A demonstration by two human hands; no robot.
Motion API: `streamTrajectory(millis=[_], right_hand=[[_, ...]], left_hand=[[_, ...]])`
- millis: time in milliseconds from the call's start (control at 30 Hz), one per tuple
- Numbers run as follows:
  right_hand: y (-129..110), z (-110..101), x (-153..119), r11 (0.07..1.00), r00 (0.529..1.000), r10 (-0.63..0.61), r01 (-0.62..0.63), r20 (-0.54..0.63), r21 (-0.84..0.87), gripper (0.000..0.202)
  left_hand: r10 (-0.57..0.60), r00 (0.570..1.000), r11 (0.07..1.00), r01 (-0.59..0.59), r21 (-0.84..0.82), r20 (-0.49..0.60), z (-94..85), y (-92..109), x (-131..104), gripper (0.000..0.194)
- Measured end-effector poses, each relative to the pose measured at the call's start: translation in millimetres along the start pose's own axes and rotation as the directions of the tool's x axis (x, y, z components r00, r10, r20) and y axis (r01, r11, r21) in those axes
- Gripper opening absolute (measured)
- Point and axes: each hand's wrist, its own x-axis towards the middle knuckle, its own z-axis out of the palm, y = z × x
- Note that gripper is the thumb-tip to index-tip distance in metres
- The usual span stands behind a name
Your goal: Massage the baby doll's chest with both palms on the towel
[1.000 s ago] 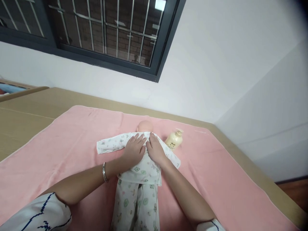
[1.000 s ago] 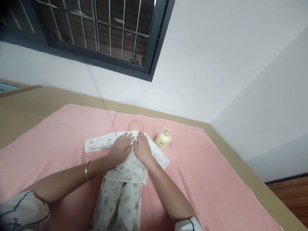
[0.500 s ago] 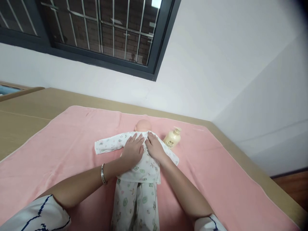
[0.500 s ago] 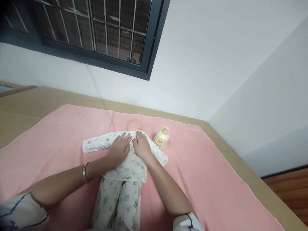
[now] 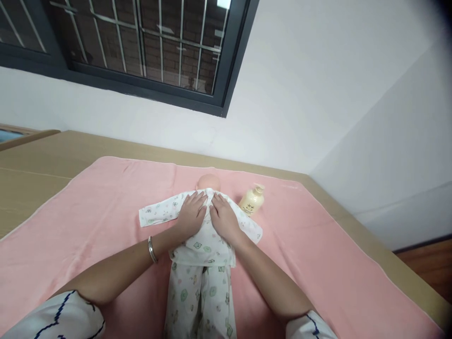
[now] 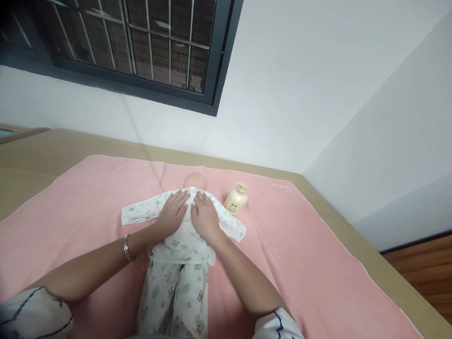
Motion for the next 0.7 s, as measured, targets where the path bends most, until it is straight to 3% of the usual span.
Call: streamTrajectory(millis=[233, 400, 600, 700], right_hand=[[7.9, -11.7, 9.4, 0.998, 0.998, 0.059, -0.059, 0.0, -0.027, 0.044], [-2.8, -12.5, 7.7, 1.0, 0.993, -0.005, 0.002, -0.119, -0.022, 0.048], [-3.5, 1.5, 7.3, 0.995, 0.995, -0.091, 0.093, 0.048, -0.04, 0.048], [-1.4, 1.5, 7.0, 0.996, 0.995, -0.086, 0.085, -0.045, -0.021, 0.05]], left_hand=[[-0.025, 0.995, 1.0, 0.025, 0.001, -0.099, 5.7, -3.5, -5.8, 0.045], [-0.072, 0.985, 0.997, 0.074, 0.008, -0.157, 9.5, -5.6, -8.6, 0.044], [-0.101, 0.977, 0.995, 0.104, 0.002, -0.189, 10.6, -6.0, -8.9, 0.042], [-0.104, 0.978, 0.994, 0.106, 0.001, -0.182, 10.1, -6.1, -8.6, 0.041]])
